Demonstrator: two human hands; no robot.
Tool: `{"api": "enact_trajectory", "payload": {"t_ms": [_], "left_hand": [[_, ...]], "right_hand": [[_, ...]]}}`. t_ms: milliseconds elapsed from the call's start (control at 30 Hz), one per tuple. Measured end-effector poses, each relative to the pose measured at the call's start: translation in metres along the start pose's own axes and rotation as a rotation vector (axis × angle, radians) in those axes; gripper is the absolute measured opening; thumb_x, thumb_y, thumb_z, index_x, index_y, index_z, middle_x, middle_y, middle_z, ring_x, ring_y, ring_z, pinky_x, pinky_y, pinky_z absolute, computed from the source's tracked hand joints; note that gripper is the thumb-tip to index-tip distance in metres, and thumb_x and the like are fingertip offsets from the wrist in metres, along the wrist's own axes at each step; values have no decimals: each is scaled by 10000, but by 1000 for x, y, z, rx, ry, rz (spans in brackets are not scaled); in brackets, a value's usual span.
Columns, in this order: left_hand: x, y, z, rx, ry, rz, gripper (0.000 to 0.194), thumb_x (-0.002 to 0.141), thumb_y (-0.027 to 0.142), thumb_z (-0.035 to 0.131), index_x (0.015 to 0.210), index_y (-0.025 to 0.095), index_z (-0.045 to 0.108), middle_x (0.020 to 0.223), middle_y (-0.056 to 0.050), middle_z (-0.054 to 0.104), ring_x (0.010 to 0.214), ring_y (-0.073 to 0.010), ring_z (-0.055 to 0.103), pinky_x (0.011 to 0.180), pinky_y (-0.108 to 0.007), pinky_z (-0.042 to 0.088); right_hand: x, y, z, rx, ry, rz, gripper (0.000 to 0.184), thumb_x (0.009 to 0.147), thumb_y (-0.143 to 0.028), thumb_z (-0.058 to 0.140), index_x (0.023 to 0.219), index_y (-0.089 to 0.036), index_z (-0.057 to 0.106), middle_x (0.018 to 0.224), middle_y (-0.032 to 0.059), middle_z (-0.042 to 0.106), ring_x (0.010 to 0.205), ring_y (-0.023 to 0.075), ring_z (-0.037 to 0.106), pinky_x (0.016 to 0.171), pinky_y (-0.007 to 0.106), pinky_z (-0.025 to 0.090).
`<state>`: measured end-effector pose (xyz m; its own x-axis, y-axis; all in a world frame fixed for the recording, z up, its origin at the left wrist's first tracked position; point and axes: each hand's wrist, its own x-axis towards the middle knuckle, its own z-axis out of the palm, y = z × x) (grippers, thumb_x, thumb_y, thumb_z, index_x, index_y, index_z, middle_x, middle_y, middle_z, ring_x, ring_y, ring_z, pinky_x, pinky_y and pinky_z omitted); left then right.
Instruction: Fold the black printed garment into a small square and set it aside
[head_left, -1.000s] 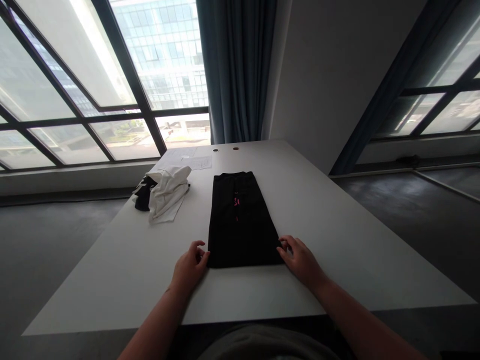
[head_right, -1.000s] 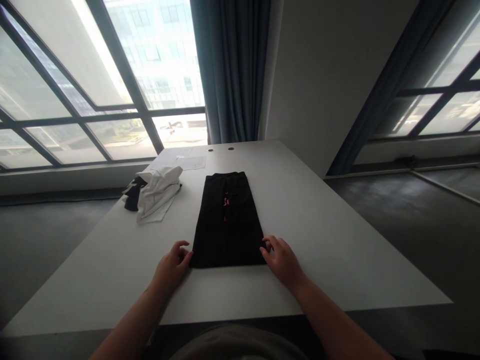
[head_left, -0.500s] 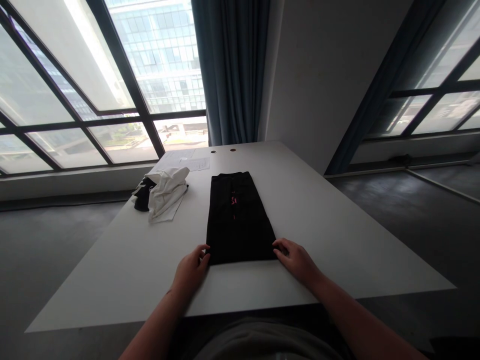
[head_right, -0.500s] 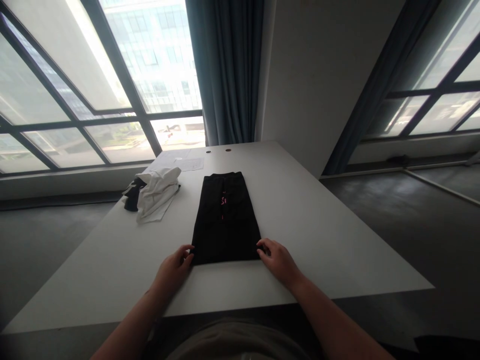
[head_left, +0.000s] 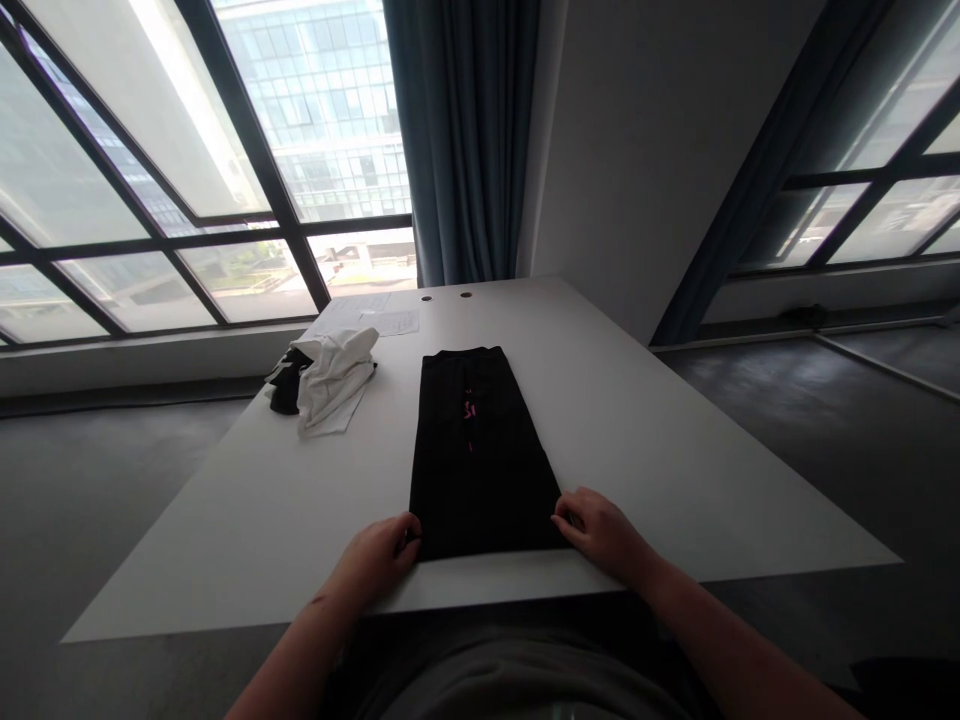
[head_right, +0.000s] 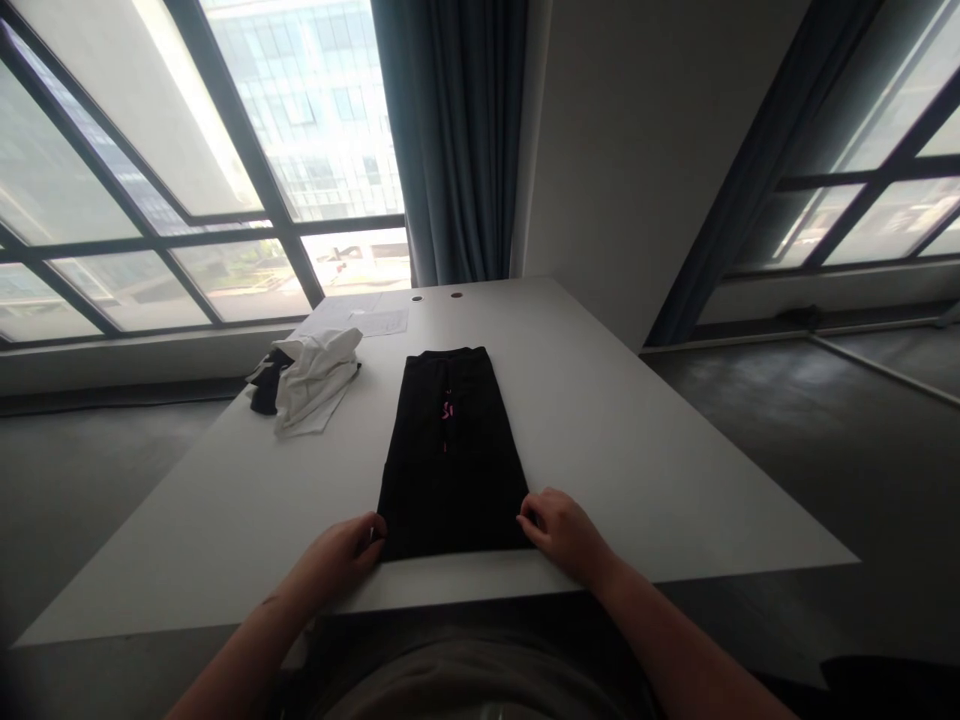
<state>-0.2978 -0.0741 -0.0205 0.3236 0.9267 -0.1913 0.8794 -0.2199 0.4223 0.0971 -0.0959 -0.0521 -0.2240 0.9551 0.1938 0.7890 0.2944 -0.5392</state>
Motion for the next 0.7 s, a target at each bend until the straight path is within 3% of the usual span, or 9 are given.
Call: {"api": "enact_trajectory", "payload": {"t_ms": [167, 267, 367, 467, 567, 633, 700], "left_hand": [[9, -28, -9, -3, 75, 220, 147, 904, 306, 646, 1042, 289, 696, 1099, -49, 708, 1069, -248, 632, 979, -376, 473], [28, -39, -11, -6, 120, 281, 233, 902, 317, 657, 1132, 294, 684, 1218, -58, 681, 1158, -256, 612, 1048, -401, 455], [60, -37, -14, -4, 173, 309, 207, 959, 342, 593, 1138, 275, 673, 1205, -64, 688, 1154, -243, 623, 1039, -384, 457], [103, -28, -17, 35, 227, 258, 175, 996, 353, 548, 1078, 262, 672, 1040, -48, 722, 1042, -226, 660, 956, -344, 479], [147, -22, -20, 102, 296, 72, 221, 1026, 361, 499, 1124, 257, 669, 910, -39, 731, 921, -224, 682, 880, -331, 489], [174, -23, -23, 137, 359, -6, 273, 1035, 369, 490, 1208, 244, 660, 936, -54, 742, 964, -231, 684, 917, -335, 486], [199, -26, -27, 160, 414, -1, 349, 1029, 395, 514, 1318, 247, 641, 1096, -82, 748, 1107, -244, 661, 1012, -355, 462]], "right_hand": [[12, 19, -8, -38, 60, -105, 81, 896, -322, 685, 935, -253, 672, 1034, 83, 690, 1002, 269, 614, 941, 433, 501], [30, 32, -10, -81, 99, -129, 239, 904, -356, 679, 1125, -264, 688, 1199, 98, 673, 1134, 286, 607, 1038, 465, 478], [57, 46, -7, -128, 104, -154, 439, 935, -390, 640, 1361, -285, 627, 1319, 103, 649, 1247, 291, 577, 1098, 476, 445], [91, 59, 0, -207, 108, -135, 473, 960, -404, 601, 1411, -263, 608, 1339, 116, 657, 1271, 299, 568, 1097, 480, 438], [128, 70, 7, -302, 145, -59, 453, 985, -404, 559, 1399, -235, 623, 1353, 135, 666, 1298, 320, 559, 1091, 493, 439], [151, 78, 11, -346, 150, -15, 453, 998, -403, 537, 1404, -222, 629, 1395, 147, 654, 1349, 331, 536, 1126, 504, 416], [174, 86, 14, -365, 125, 23, 482, 1011, -411, 517, 1441, -214, 613, 1471, 151, 616, 1417, 340, 493, 1176, 515, 375]]}}
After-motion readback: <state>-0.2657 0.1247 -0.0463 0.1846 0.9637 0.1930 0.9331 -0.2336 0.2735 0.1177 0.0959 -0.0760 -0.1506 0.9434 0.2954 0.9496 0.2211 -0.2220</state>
